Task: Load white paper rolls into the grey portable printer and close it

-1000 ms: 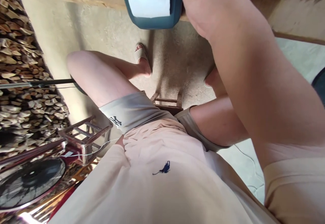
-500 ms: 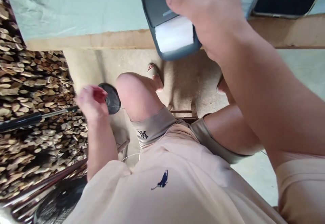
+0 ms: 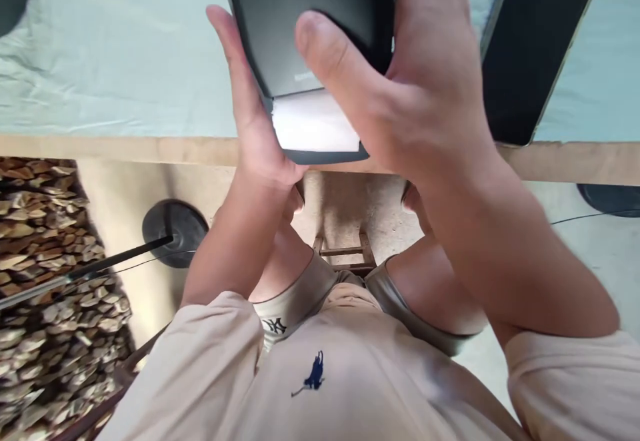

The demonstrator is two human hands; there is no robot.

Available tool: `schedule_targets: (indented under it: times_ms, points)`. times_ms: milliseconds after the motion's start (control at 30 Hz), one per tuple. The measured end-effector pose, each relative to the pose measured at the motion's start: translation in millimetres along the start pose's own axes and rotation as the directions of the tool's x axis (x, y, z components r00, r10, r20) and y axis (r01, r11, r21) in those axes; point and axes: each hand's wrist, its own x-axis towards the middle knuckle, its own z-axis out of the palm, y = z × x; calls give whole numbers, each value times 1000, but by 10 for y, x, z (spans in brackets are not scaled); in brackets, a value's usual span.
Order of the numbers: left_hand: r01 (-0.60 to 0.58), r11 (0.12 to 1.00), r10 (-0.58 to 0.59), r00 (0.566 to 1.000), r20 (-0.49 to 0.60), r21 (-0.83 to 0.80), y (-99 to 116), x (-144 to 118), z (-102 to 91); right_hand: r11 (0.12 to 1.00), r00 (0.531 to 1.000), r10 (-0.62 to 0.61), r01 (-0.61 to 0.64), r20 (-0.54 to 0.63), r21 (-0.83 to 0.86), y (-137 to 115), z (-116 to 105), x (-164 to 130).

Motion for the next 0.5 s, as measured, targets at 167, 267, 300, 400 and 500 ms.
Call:
schedule_targets:
  times_ms: [167, 267, 300, 400, 500]
  points:
    - [-214, 976, 219, 934, 282, -48, -18, 40, -32, 974, 999, 28, -35, -36, -222, -45, -82, -38]
    - [-19, 998, 31, 979, 204, -58, -80, 69, -86, 985, 998, 42, -33, 50, -170, -19, -113, -46]
    - [32, 997, -19, 983, 181, -67, -97, 74, -107, 986, 996, 60, -49, 66, -159, -4, -120, -44]
    - [97, 993, -89, 990, 107, -74, -124, 70, -159, 992, 988, 78, -64, 135, -107, 57, -151, -21]
    - [115, 991, -107, 988, 115, -66, -121, 46, -169, 998, 985, 19, -7, 169, -68, 103, -211, 0]
